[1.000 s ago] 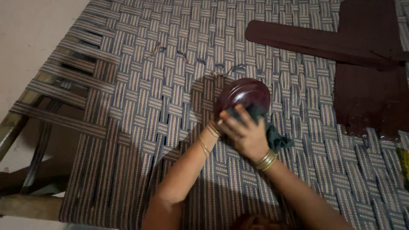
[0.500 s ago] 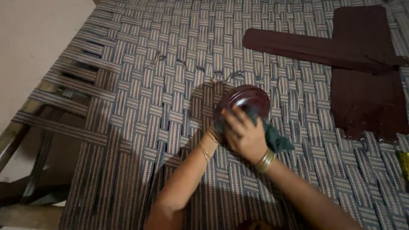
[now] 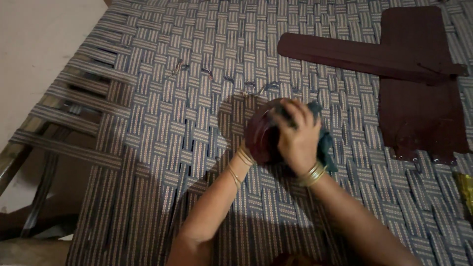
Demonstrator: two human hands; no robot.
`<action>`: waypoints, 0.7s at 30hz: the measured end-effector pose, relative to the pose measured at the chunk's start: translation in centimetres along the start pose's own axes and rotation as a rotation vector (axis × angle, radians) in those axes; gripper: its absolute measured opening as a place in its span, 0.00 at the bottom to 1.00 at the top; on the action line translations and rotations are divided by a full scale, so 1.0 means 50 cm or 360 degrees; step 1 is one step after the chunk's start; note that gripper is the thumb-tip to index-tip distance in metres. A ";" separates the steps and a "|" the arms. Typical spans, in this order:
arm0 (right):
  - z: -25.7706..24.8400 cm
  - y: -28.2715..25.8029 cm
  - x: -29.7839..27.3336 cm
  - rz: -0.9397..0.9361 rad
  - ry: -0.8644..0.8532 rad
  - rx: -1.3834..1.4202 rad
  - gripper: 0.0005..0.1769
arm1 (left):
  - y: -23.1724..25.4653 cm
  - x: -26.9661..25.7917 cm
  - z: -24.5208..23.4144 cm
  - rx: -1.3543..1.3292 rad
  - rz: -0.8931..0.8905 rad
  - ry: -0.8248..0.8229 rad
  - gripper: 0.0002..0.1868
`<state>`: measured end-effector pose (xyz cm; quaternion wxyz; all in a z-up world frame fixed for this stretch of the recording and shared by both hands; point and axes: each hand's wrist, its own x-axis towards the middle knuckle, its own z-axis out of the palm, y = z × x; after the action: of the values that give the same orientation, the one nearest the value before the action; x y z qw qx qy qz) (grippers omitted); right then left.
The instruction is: The person uses a screwdriver to remove screws from the central hub of a ceiling fan. They detach the fan blades one by one and place them on the woven cot. After removing all blades, the person wipes the fan hub with a cloth.
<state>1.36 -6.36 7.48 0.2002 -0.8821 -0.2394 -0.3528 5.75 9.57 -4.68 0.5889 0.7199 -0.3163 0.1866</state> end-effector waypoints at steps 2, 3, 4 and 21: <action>-0.007 -0.034 -0.026 -0.0304 -0.0123 0.0020 0.26 | -0.031 -0.019 0.011 -0.0945 -0.0340 -0.0096 0.26; -0.010 -0.048 -0.033 -0.0456 -0.0180 0.0031 0.26 | -0.048 -0.027 0.014 -0.1022 -0.0418 -0.0106 0.26; -0.015 -0.059 -0.037 -0.0501 -0.0208 0.0044 0.26 | -0.062 -0.034 0.017 -0.1100 -0.0496 -0.0116 0.26; -0.013 0.107 -0.105 0.1118 -0.0274 0.0530 0.13 | -0.006 -0.009 0.019 -0.0957 -0.0445 -0.0187 0.25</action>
<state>0.68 -12.48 3.18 0.4284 -0.8920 0.0071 -0.1439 5.51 8.80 -5.44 0.7756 0.5599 -0.2889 -0.0395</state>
